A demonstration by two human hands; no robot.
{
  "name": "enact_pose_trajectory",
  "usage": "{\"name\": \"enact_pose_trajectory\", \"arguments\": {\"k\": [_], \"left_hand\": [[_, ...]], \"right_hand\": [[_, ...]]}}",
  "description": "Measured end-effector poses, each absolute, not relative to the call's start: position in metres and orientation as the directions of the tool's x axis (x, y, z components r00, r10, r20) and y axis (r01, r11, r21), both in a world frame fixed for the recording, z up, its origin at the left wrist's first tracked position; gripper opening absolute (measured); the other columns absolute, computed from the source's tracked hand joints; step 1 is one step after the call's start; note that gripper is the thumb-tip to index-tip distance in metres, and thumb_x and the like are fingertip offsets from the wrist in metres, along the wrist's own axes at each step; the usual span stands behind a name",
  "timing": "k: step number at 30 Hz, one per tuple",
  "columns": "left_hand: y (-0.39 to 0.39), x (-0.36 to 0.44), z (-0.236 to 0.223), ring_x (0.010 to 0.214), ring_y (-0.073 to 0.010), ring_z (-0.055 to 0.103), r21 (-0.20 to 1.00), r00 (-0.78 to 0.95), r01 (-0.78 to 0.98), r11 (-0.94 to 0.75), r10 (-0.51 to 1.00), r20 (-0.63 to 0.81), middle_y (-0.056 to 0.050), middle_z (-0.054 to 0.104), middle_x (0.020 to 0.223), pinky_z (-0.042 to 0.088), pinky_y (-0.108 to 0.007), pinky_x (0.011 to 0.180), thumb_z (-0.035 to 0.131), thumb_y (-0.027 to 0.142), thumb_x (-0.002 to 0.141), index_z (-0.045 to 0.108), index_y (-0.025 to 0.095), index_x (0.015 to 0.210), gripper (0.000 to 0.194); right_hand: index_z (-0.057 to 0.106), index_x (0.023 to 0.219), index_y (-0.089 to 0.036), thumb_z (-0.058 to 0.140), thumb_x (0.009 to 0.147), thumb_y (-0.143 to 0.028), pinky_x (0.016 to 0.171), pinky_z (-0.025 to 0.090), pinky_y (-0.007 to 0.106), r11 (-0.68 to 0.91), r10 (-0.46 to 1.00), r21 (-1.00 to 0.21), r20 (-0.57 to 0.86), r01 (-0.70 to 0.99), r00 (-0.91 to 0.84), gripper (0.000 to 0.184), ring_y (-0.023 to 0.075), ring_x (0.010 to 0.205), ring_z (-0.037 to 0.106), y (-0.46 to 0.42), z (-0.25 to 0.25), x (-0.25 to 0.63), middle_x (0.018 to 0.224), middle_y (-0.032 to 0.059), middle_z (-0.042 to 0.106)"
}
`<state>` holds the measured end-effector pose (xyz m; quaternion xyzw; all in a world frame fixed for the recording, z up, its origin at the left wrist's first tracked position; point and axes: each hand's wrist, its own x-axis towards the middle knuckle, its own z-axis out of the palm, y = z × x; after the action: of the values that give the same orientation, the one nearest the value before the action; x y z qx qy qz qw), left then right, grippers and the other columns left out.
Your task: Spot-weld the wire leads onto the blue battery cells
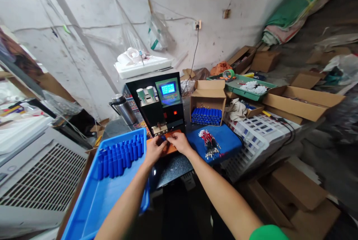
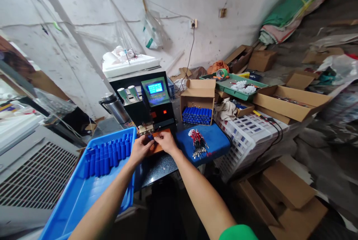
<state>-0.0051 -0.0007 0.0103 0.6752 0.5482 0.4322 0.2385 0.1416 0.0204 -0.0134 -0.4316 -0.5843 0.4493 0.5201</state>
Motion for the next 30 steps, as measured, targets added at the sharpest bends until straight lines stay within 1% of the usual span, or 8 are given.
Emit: {"name": "enact_pose_trajectory", "arguments": {"k": [4, 7, 10, 12, 19, 23, 27, 30], "left_hand": [[-0.001, -0.017, 0.022, 0.079, -0.0199, 0.066, 0.847, 0.105, 0.471, -0.247, 0.969, 0.225, -0.006, 0.071, 0.089, 0.052, -0.032, 0.074, 0.065, 0.04, 0.071, 0.064, 0.013, 0.1, 0.039], [-0.004, -0.033, 0.034, 0.084, -0.0225, 0.066, 0.816, 0.176, 0.538, -0.21, 0.975, 0.135, -0.008, 0.072, 0.09, 0.052, -0.034, 0.078, 0.066, 0.043, 0.07, 0.068, 0.013, 0.095, 0.039], [-0.009, -0.044, 0.043, 0.078, -0.0219, 0.066, 0.77, 0.273, 0.611, -0.184, 0.962, 0.013, -0.007, 0.073, 0.083, 0.052, -0.032, 0.074, 0.066, 0.044, 0.071, 0.072, 0.014, 0.082, 0.032], [-0.013, -0.044, 0.045, 0.075, -0.0208, 0.066, 0.759, 0.314, 0.627, -0.176, 0.949, -0.039, -0.006, 0.074, 0.081, 0.051, -0.03, 0.069, 0.066, 0.043, 0.072, 0.074, 0.016, 0.08, 0.03], [-0.015, -0.031, 0.04, 0.06, -0.0145, 0.06, 0.791, 0.337, 0.591, -0.159, 0.94, -0.062, -0.004, 0.07, 0.069, 0.045, -0.024, 0.056, 0.064, 0.039, 0.073, 0.071, 0.013, 0.077, 0.027], [-0.016, -0.028, 0.038, 0.054, -0.0119, 0.055, 0.803, 0.318, 0.576, -0.153, 0.947, -0.048, -0.002, 0.064, 0.061, 0.04, -0.021, 0.051, 0.063, 0.036, 0.073, 0.068, 0.013, 0.072, 0.024], [-0.015, -0.024, 0.035, 0.057, -0.012, 0.056, 0.816, 0.297, 0.55, -0.179, 0.955, 0.01, -0.002, 0.065, 0.065, 0.041, -0.022, 0.054, 0.061, 0.034, 0.072, 0.066, 0.013, 0.069, 0.021], [-0.014, -0.02, 0.031, 0.056, -0.0114, 0.054, 0.806, 0.275, 0.559, -0.194, 0.961, 0.04, -0.002, 0.065, 0.063, 0.04, -0.021, 0.054, 0.06, 0.034, 0.074, 0.065, 0.014, 0.068, 0.022]], "right_hand": [[0.054, 0.055, -0.018, 0.063, 0.074, -0.034, 0.049, 0.034, 0.022, 0.161, 0.978, -0.983, 0.171, -0.085, -0.122, 0.026, 0.0111, 0.048, 0.046, 0.02, -0.011, 0.144, 0.045, -0.005, 0.048], [0.054, 0.055, -0.018, 0.064, 0.073, -0.036, 0.046, 0.03, 0.021, 0.13, 0.979, -0.981, 0.15, -0.144, -0.139, 0.027, 0.0093, 0.043, 0.041, 0.019, -0.01, 0.145, 0.042, -0.0056, 0.046], [0.053, 0.055, -0.018, 0.065, 0.072, -0.039, 0.042, 0.028, 0.021, 0.117, 0.982, -0.977, 0.141, -0.178, -0.129, 0.03, 0.0079, 0.039, 0.038, 0.019, -0.01, 0.146, 0.042, -0.0057, 0.046], [0.054, 0.055, -0.018, 0.065, 0.072, -0.041, 0.04, 0.027, 0.02, 0.112, 0.983, -0.975, 0.137, -0.194, -0.123, 0.031, 0.0071, 0.037, 0.036, 0.02, -0.011, 0.146, 0.042, -0.0055, 0.046], [0.056, 0.06, -0.018, 0.066, 0.072, -0.045, 0.038, 0.027, 0.02, 0.099, 0.981, -0.966, 0.135, -0.24, -0.142, 0.031, 0.0066, 0.037, 0.037, 0.019, -0.011, 0.15, 0.045, -0.0047, 0.049], [0.057, 0.064, -0.018, 0.063, 0.074, -0.044, 0.041, 0.031, 0.02, 0.133, 0.977, -0.974, 0.16, -0.186, -0.14, 0.029, 0.0078, 0.04, 0.04, 0.018, -0.013, 0.149, 0.048, -0.0044, 0.051], [0.062, 0.07, -0.017, 0.067, 0.071, -0.036, 0.056, 0.044, 0.023, 0.247, 0.952, -0.969, 0.245, -0.013, -0.182, 0.02, 0.0127, 0.057, 0.056, 0.017, -0.019, 0.145, 0.063, 0.0, 0.063], [0.065, 0.074, -0.017, 0.066, 0.072, -0.032, 0.064, 0.047, 0.025, 0.284, 0.941, -0.955, 0.262, 0.083, -0.213, 0.016, 0.0148, 0.067, 0.061, 0.016, -0.024, 0.142, 0.073, 0.0028, 0.068]]}}
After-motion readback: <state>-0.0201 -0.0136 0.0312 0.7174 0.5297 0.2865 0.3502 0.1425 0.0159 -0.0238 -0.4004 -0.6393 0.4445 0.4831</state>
